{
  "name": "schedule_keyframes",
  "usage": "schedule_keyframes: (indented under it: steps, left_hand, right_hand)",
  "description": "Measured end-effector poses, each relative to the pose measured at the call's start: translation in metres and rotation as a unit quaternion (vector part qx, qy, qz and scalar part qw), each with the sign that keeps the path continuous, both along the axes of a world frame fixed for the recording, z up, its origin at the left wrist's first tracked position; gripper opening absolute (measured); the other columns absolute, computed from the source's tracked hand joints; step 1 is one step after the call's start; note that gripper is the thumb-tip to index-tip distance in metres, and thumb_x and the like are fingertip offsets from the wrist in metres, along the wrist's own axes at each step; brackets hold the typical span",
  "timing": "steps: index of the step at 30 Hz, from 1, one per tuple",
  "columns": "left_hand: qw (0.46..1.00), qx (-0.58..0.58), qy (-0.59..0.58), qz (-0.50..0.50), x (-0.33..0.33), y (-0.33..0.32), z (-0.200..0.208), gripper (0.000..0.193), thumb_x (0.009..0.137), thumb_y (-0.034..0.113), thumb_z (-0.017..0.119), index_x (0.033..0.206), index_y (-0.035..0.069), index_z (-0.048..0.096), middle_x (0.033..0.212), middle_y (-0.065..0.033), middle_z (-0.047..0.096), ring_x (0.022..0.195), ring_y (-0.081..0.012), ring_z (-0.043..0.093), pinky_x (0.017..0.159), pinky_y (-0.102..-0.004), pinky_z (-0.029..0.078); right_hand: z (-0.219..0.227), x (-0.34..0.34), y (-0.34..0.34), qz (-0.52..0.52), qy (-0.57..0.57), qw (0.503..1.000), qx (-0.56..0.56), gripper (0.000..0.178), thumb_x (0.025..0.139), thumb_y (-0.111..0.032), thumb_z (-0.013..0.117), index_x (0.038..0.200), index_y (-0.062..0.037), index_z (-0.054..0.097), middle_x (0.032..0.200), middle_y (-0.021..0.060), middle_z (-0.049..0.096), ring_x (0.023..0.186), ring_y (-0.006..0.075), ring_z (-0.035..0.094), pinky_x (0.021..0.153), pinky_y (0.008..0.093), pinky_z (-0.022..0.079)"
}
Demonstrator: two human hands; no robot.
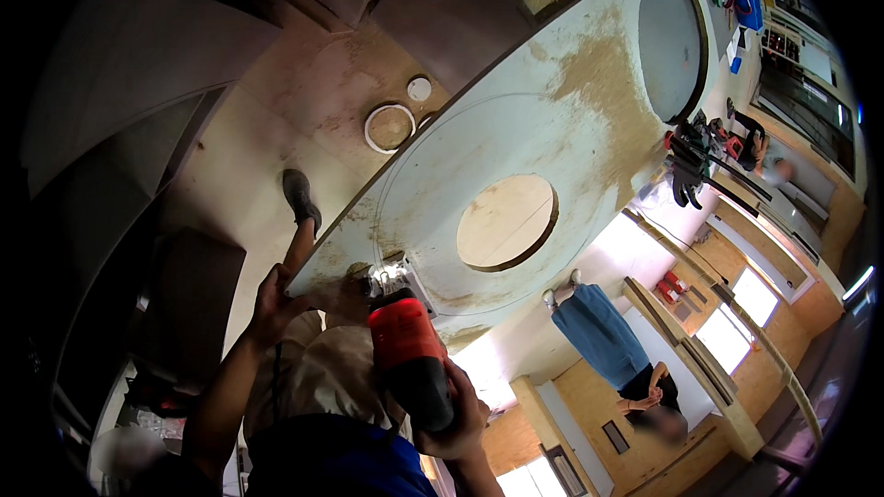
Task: The person uses a red oscillating multi-tool to cut along a marked circular line on a large white board. The person holds the board steady with one hand while guiding the tool with the other, producing sawdust as the cut progresses.
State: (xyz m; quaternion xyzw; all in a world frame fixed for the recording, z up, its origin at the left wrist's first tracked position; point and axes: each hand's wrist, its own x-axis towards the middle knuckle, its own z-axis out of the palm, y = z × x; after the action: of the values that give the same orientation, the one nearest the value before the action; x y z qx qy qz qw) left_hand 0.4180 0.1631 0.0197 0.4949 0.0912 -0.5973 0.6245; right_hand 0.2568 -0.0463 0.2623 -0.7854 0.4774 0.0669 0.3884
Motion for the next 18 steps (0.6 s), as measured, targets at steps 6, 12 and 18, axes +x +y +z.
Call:
schedule_keyframes:
  steps: [6, 12, 18]
  left_hand:
    - [0.999, 0.005, 0.032, -0.005, 0.005, 0.000, 0.002, 0.042, 0.091, 0.005, 0.077, 0.116, 0.006, 0.043, 0.115, -0.0067, 0.061, 0.108, -0.0146, 0.063, 0.094, -0.0327, 0.054]
    - [0.989, 0.011, -0.053, -0.135, 0.012, -0.001, -0.004, 0.046, 0.095, 0.008, 0.073, 0.131, 0.001, 0.045, 0.124, -0.0081, 0.062, 0.114, -0.0155, 0.061, 0.096, -0.0324, 0.053]
    - [0.915, 0.007, -0.214, -0.342, 0.064, -0.042, 0.037, 0.069, 0.095, 0.014, 0.071, 0.151, -0.007, 0.035, 0.150, -0.0205, 0.053, 0.134, -0.0266, 0.056, 0.107, -0.0361, 0.048]
  right_hand:
    - [0.000, 0.004, 0.000, -0.008, -0.001, 1.000, 0.003, 0.075, 0.064, -0.010, 0.071, 0.135, 0.0057, 0.054, 0.078, 0.0172, 0.073, 0.071, 0.0260, 0.076, 0.063, 0.0316, 0.056]
    - [0.000, 0.011, 0.000, -0.010, -0.001, 1.000, -0.013, 0.073, 0.066, -0.010, 0.072, 0.135, 0.0050, 0.055, 0.077, 0.0176, 0.073, 0.071, 0.0262, 0.076, 0.064, 0.0321, 0.056]
    - [0.001, 0.008, 0.002, -0.031, -0.010, 0.999, 0.018, 0.073, 0.069, -0.010, 0.073, 0.137, 0.0042, 0.052, 0.080, 0.0174, 0.074, 0.075, 0.0239, 0.076, 0.067, 0.0318, 0.057]
